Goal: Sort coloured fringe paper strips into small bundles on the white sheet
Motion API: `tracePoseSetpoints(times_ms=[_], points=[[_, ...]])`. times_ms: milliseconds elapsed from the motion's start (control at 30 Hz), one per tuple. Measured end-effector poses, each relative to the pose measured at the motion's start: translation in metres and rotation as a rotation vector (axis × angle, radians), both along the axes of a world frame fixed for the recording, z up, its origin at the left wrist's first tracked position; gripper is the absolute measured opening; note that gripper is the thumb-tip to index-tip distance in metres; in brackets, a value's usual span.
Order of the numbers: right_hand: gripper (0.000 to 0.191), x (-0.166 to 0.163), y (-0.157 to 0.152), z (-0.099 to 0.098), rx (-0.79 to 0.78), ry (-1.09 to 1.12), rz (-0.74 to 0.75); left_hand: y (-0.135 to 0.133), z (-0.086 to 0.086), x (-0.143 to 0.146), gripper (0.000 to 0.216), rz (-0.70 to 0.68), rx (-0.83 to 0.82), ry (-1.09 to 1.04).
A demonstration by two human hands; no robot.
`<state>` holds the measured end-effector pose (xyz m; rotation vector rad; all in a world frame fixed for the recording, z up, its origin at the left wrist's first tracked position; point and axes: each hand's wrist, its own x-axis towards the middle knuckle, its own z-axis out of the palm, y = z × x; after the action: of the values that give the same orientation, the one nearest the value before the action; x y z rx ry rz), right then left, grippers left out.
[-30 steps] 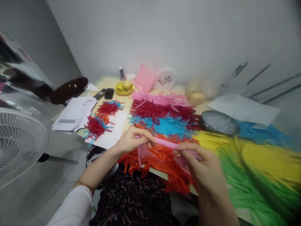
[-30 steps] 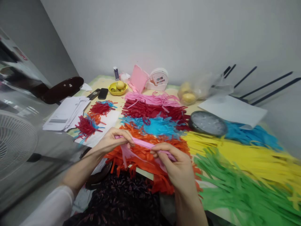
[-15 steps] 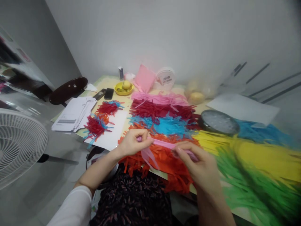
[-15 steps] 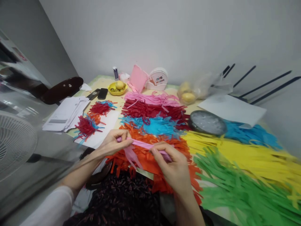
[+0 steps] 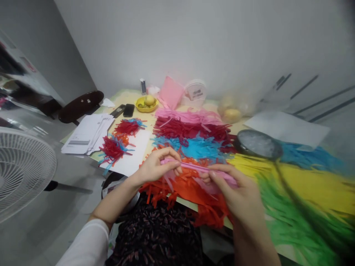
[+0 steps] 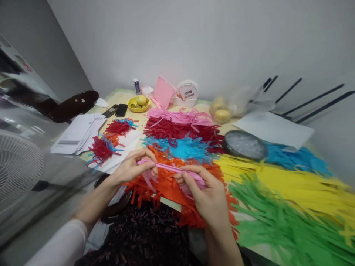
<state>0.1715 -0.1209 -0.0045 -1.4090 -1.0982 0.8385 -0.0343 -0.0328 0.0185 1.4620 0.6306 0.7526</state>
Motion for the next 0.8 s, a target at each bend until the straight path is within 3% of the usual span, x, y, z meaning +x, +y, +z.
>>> tracePoseSetpoints(times_ms=[200,500,633,700,800], points=[[0.014,-0.003,0.001,-0.003,0.071,0.070,-0.051,0.003,-0.002,0.001,0.029,-0.021,-0.135,-0.076],[0.005,-0.010,0.006,-0.008,0.116,0.249,-0.044,0.003,-0.016,0.010,0.013,0.043,-0.187,-0.188],[0.005,-0.012,0.003,-0.005,0.146,0.309,-0.090,0.000,-0.018,0.006,0.019,0.033,-0.251,-0.230],[0.008,-0.009,-0.002,-0.003,0.146,0.201,-0.089,0.002,-0.006,-0.004,0.025,-0.106,-0.114,-0.104],[0.014,-0.004,-0.008,0.004,0.194,-0.080,0.013,0.009,0.019,-0.015,0.021,-0.196,0.278,0.122]])
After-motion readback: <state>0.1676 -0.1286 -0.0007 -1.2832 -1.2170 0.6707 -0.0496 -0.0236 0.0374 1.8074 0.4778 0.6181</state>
